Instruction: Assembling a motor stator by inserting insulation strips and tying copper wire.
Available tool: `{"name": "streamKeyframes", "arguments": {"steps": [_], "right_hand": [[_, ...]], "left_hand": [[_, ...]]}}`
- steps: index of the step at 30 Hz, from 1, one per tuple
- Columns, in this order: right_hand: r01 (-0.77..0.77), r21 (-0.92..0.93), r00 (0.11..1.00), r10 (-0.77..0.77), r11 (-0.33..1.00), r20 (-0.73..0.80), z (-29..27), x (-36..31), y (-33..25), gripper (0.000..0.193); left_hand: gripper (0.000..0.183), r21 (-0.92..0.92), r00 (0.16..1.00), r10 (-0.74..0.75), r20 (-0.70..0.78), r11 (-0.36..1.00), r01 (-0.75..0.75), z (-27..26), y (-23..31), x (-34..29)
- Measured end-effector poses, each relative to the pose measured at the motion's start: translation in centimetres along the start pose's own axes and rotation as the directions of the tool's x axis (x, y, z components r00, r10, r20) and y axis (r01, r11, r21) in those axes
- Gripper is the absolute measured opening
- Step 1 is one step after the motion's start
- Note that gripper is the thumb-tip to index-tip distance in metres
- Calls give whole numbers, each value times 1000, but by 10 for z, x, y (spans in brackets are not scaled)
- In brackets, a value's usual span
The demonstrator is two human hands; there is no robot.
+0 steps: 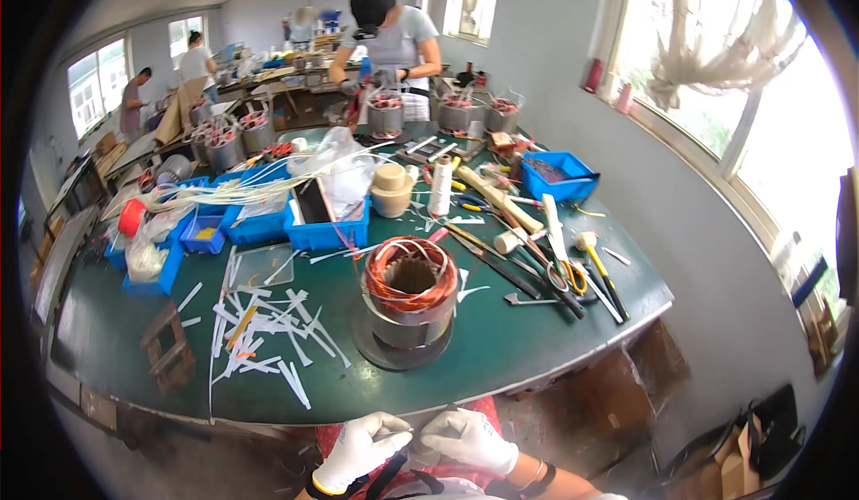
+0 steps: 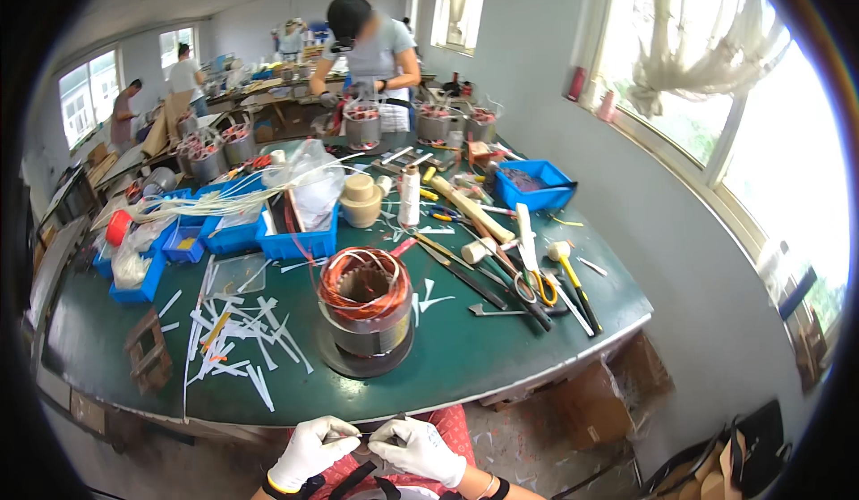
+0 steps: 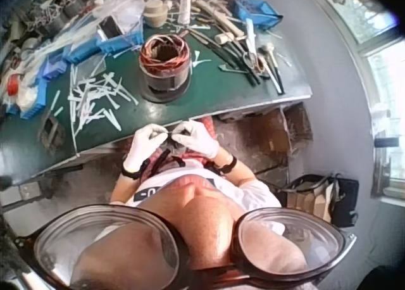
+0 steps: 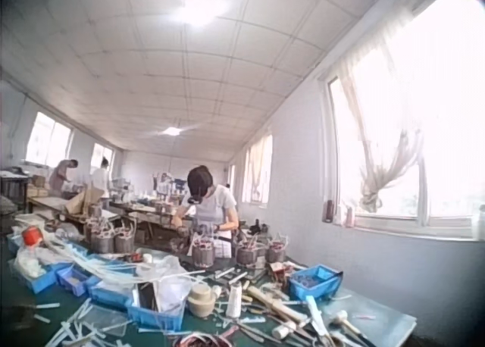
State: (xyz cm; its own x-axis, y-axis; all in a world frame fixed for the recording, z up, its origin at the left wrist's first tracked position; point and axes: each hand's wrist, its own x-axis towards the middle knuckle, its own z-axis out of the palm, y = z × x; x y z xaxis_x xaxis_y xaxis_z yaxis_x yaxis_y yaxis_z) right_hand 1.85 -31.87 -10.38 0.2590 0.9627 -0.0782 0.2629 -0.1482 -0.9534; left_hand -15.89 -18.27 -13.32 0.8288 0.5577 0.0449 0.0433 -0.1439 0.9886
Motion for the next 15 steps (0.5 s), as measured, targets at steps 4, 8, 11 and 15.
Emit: {"name": "streamKeyframes", "arguments": {"steps": [4,8,11,15], "right_hand": [[133,-143,983,-149,981,-104,11,-3,-3,31],[323,-322,924,-370,890,-98,18,-10,2,27],[334,-301,921,-377,893,-96,20,-8,-9,17],[410,-377,894,-448,831,-13,16,-9,-2,15]], "left_hand": [[19,-18,982,-158,106,987,161,2,11,4],[22,-358,968,-208,139,901,245,6,-6,-2],[25,-456,882,-332,334,762,460,-3,7,-7],[29,-361,885,-338,322,820,444,-4,9,-13]]}}
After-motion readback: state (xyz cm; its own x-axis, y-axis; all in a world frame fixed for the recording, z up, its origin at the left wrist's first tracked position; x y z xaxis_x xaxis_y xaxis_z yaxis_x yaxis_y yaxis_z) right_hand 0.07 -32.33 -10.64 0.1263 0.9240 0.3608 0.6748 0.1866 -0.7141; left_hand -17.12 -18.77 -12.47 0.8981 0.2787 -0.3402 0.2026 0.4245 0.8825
